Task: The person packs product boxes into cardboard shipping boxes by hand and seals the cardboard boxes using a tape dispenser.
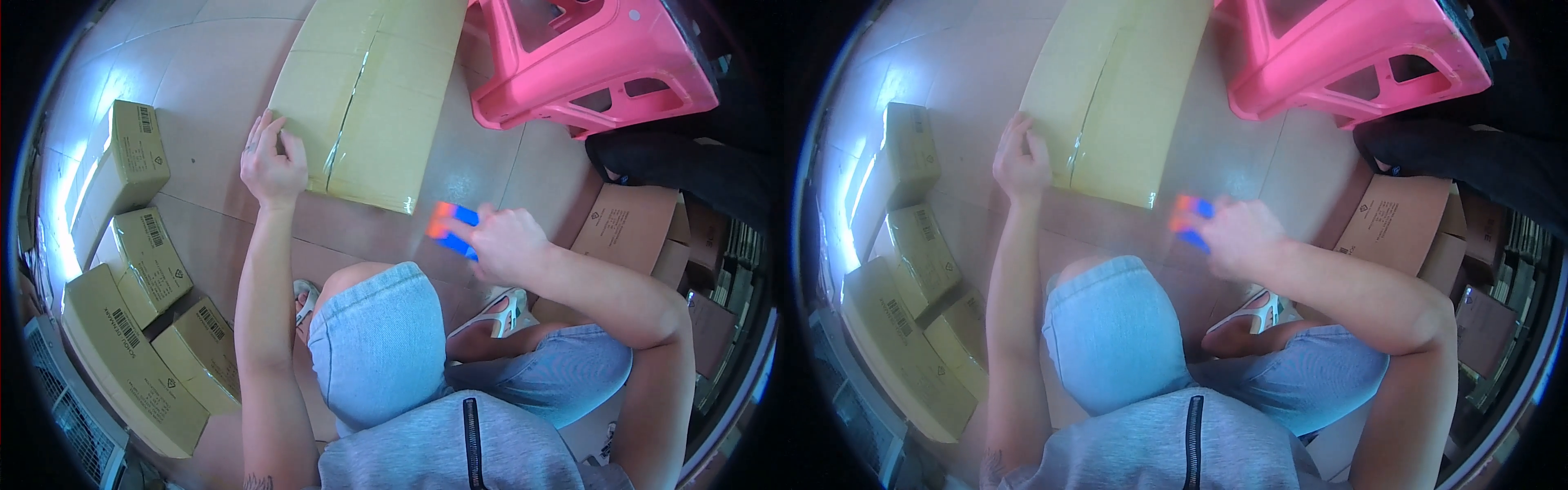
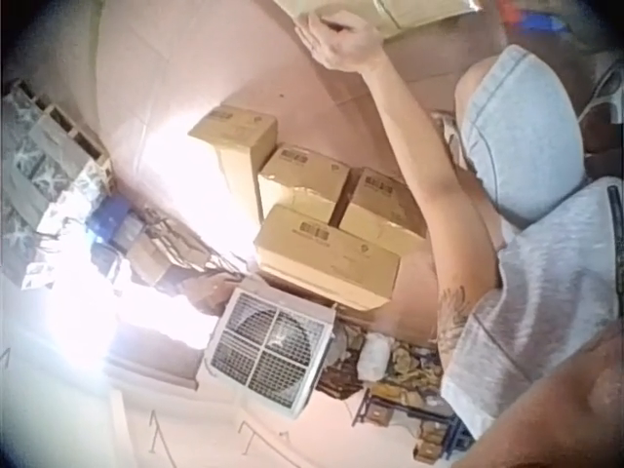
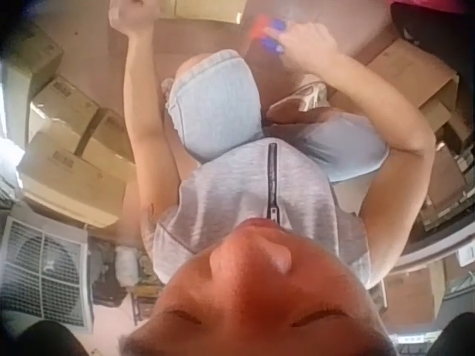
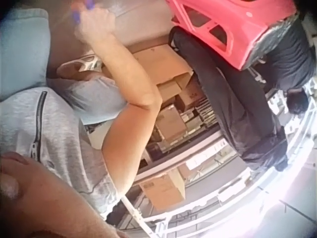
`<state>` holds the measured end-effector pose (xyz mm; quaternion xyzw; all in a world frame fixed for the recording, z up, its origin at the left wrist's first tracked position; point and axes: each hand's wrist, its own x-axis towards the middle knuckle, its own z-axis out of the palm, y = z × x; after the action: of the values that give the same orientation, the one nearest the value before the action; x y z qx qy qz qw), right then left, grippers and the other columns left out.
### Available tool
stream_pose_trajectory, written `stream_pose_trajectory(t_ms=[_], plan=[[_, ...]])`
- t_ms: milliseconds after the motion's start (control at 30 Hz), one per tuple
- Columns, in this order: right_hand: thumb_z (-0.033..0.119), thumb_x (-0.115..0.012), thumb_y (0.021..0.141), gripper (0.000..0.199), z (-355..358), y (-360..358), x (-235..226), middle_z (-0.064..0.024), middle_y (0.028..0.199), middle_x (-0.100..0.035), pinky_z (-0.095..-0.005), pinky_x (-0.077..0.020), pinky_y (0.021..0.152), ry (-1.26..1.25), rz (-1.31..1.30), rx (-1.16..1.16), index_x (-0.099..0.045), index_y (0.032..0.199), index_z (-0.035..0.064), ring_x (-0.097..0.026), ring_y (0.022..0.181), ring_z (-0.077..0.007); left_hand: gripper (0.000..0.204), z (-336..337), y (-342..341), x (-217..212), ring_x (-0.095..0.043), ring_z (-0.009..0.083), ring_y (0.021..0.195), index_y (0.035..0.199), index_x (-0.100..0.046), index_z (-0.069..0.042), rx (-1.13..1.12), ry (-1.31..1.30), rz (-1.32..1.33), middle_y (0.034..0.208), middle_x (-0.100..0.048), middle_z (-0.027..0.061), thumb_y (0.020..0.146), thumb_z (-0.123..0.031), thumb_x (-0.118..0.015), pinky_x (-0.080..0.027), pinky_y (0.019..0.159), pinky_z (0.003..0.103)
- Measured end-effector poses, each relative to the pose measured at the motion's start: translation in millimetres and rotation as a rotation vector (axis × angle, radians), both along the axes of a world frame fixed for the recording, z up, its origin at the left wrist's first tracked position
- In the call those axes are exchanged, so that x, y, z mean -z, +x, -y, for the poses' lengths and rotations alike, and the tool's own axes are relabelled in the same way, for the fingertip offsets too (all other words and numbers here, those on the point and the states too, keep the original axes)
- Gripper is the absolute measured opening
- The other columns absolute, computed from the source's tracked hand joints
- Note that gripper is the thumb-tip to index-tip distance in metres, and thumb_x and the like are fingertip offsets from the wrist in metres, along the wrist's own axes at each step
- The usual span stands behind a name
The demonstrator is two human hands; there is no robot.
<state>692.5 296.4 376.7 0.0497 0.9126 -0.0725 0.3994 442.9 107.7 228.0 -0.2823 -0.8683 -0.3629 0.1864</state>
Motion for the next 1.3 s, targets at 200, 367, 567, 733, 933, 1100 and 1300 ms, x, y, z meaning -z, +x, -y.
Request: stream_pose_trajectory(t_ms=[200,367,567,733,933,1100,1300], plan=[[0.027,-0.063,0.077,0.039,-64,35,35,-0.0205,0.092,-0.068,-0.0465,-0.0551,0.079,0.197,-0.186,0.357,-0.067,0.115,0.0214,-0.067,0.088,-0.0375,0.035,-11,1,21,-0.060,0.0310,0.113,0.116,-0.061,0.003,-0.351,0.563,0.343,0.121,-0.064,0.0189,0.087,-0.017,-0.058,-0.045,0.097,0.039],[0.030,-0.065,0.076,0.049,-87,13,-10,-0.0202,0.090,-0.069,-0.0458,-0.0528,0.081,0.041,-0.497,0.677,-0.065,0.124,0.0200,-0.066,0.087,-0.0395,0.065,-7,4,15,-0.041,0.0347,0.133,0.142,-0.033,0.007,-0.651,1.035,0.539,0.142,-0.045,0.0216,0.092,-0.027,-0.056,-0.034,0.110,0.042],[0.019,-0.065,0.073,0.062,-131,72,-16,-0.0181,0.101,-0.070,-0.0336,-0.0521,0.082,-0.247,-0.551,0.952,-0.057,0.134,0.0156,-0.069,0.089,-0.0305,0.056,-53,101,-24,-0.033,0.0383,0.139,0.138,-0.047,-0.004,0.746,-0.348,-0.222,0.145,-0.044,0.0198,0.089,-0.030,-0.057,-0.019,0.115,0.056],[0.027,-0.065,0.074,0.059,-115,94,-32,-0.0154,0.111,-0.068,-0.0397,-0.0519,0.088,-0.167,-0.354,0.881,-0.060,0.132,0.0192,-0.066,0.096,-0.0339,0.047,-84,89,2,-0.033,0.0304,0.143,0.132,-0.056,-0.005,0.901,-1.067,-0.183,0.145,-0.046,0.0199,0.088,-0.020,-0.049,-0.014,0.118,0.055],[-0.001,-0.064,0.078,0.066,-48,191,-55,-0.0101,0.125,-0.062,-0.0358,-0.0485,0.098,-0.911,-0.808,1.571,-0.047,0.141,0.0003,-0.061,0.111,-0.0192,0.056,40,-92,-14,-0.029,0.0268,0.145,0.145,-0.043,-0.016,0.693,-0.989,-0.511,0.157,-0.029,0.0099,0.089,-0.010,-0.047,-0.022,0.118,0.049],[0.017,-0.071,0.070,0.079,33,249,-14,-0.0022,0.091,-0.063,-0.0189,-0.0416,0.055,-0.715,-1.282,1.965,-0.043,0.142,-0.0032,-0.054,0.064,-0.0062,0.057,104,-284,-58,-0.050,0.0293,0.129,0.149,-0.037,-0.022,0.044,-1.488,0.137,0.151,-0.039,0.0141,0.094,-0.016,-0.049,-0.040,0.106,0.045],[0.019,-0.060,0.085,0.047,42,247,-4,-0.0003,0.088,-0.059,-0.0234,-0.0475,0.066,-0.630,-1.487,1.964,-0.052,0.128,0.0025,-0.057,0.077,-0.0078,0.063,-130,-237,-113,-0.053,0.0314,0.125,0.141,-0.048,-0.015,0.233,-0.659,0.327,0.136,-0.056,0.0158,0.090,-0.052,-0.055,-0.044,0.102,0.040]])
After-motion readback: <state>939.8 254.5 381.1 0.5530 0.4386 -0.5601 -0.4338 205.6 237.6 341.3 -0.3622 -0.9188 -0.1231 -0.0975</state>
